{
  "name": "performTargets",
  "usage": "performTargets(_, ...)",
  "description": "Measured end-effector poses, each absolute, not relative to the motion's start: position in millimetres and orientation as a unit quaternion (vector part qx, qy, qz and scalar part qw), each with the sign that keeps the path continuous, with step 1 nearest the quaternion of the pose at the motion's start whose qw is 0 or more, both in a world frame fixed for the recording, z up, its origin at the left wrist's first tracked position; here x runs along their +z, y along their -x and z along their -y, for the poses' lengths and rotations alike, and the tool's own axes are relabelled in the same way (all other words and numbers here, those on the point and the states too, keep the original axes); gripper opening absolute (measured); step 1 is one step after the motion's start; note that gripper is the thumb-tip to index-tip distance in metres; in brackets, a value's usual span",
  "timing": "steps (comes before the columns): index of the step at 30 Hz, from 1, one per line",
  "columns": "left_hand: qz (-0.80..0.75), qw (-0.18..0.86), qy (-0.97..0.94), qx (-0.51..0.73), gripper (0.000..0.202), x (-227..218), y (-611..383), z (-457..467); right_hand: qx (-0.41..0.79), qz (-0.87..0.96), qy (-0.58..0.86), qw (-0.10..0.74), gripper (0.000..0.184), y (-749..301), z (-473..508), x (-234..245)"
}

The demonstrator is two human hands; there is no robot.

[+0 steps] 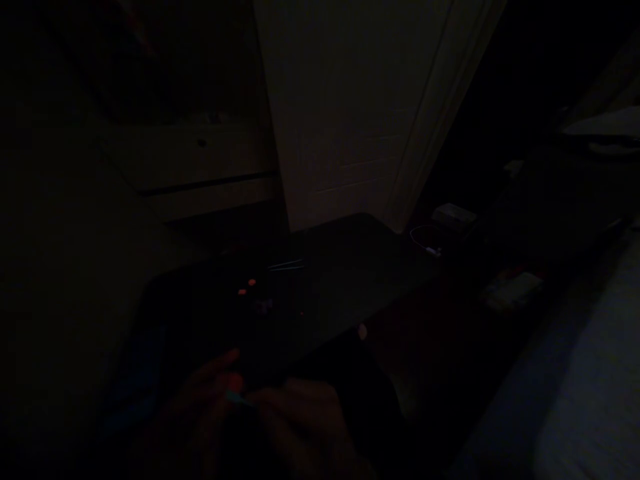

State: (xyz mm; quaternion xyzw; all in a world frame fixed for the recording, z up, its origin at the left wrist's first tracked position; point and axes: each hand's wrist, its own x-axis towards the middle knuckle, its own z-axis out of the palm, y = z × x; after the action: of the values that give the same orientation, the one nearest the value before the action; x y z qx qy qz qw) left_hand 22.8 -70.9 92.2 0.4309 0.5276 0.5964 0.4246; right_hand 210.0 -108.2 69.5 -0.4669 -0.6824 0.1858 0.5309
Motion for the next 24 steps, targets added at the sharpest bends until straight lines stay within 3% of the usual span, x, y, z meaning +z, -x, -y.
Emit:
performTargets(4, -0.527, 0.420, -0.426, 0.603, 0.017, 91.0, -23.2, 76.1, 0.168, 0.683, 0.442, 0.556, 0.038, -211.1, 104.8, 76.0)
performTargets(10, -0.513, 0.488, -0.427, 0.563, 0.021, 86.4, -18.1, 72.5, 0.209, 0.714, 0.435, 0.507, 0.035, -220.9, 96.0, 77.4)
performTargets(24, -0.505, 0.387, -0.427, 0.643, 0.016, 84.4, -30.5, 73.2, 0.205, 0.717, 0.389, 0.540, 0.036, -212.9, 90.0, 68.0)
